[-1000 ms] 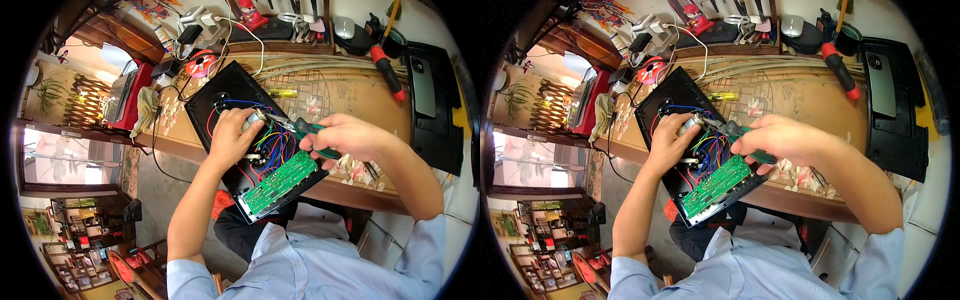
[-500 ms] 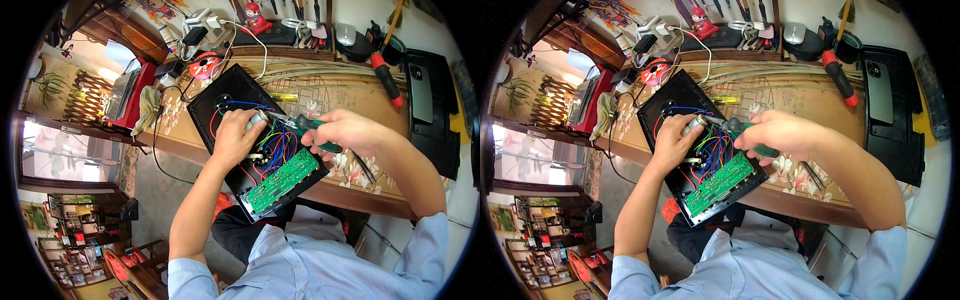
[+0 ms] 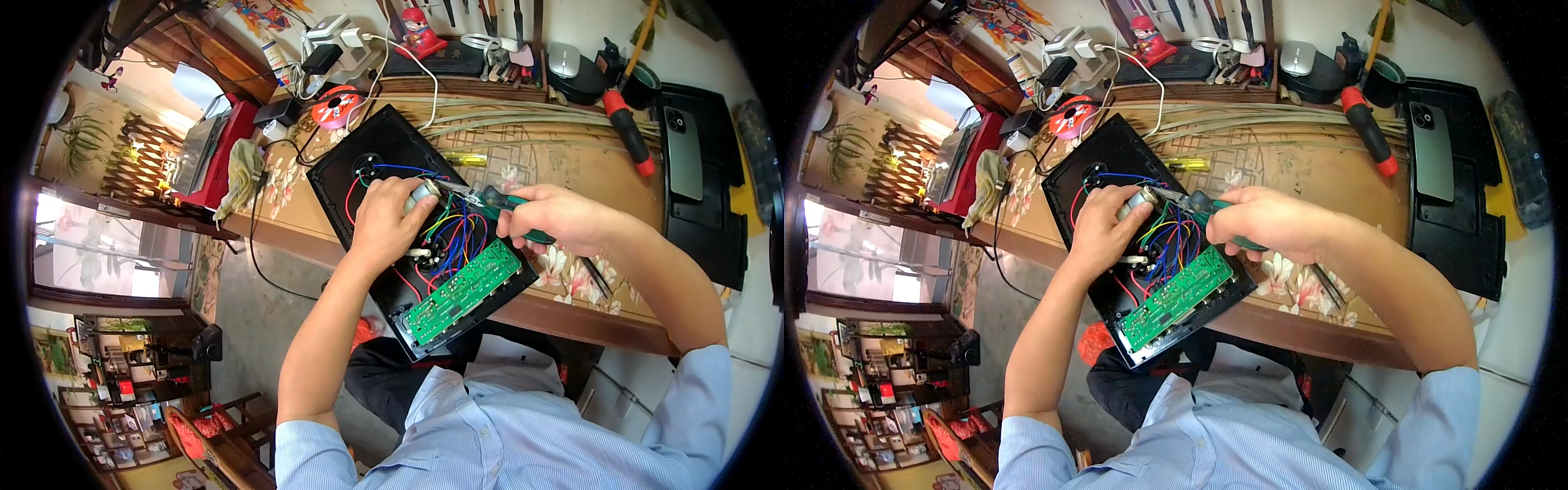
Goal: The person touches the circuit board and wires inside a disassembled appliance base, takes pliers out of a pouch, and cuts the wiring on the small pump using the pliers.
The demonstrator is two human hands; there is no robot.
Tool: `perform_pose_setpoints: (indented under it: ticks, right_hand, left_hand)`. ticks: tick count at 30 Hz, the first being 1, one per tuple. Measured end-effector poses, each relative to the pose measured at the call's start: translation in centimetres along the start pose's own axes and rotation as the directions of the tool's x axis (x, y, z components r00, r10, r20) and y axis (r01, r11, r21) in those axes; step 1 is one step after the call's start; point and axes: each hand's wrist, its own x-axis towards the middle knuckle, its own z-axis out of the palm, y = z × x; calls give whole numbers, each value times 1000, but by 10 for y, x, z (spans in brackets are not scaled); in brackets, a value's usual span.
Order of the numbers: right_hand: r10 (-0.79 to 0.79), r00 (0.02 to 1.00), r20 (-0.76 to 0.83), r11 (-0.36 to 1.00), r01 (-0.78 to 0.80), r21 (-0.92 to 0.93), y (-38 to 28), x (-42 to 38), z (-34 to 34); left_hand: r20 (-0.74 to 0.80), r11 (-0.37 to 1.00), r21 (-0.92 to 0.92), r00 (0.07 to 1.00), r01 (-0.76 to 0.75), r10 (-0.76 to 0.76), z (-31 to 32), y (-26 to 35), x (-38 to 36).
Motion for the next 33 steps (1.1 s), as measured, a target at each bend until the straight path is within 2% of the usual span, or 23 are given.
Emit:
perform_pose_setpoints:
  ticks: [2,7,10,14,16,19,25,26,28,30,33]
  right_hand:
    - [-7,1000,10,1000,7,4,1,0,2]
    - [-10,996,-85,987,-3,-158,0,-1,8]
    - [-51,994,-93,981,33,-189,4,2,10]
    - [-30,995,-91,987,16,-159,2,-1,10]
    - [-6,1000,-24,994,4,-111,6,4,3]
    - [45,998,-35,993,-48,-105,-15,-11,6]
    - [66,997,-27,998,-66,-24,-12,-7,2]
    - [63,998,-19,998,-63,-10,-10,-1,3]
    - [-58,998,19,998,58,-24,4,2,-2]
    - [-37,999,-38,999,36,-24,7,0,-2]
    - [-21,1000,-22,997,19,-73,2,3,1]
  left_hand:
    - [6,1000,10,1000,1,-1,0,0,-1]
    - [6,1000,15,1000,11,-11,0,2,0]
    - [-3,1000,18,1000,5,-5,1,2,0]
    - [-9,1000,25,1000,6,-6,1,2,-1]
    - [-4,1000,17,1000,6,-6,1,2,-1]
    - [-23,1000,8,1000,-4,4,2,2,-2]
    - [0,1000,23,1000,3,-3,-1,4,-2]
    - [13,999,32,1000,4,-4,-5,0,-3]
    - [-64,999,26,997,-43,45,5,-5,-4]
    - [-20,1000,22,1000,19,-18,4,0,-2]
    - [-25,1000,19,1000,-6,7,3,1,0]
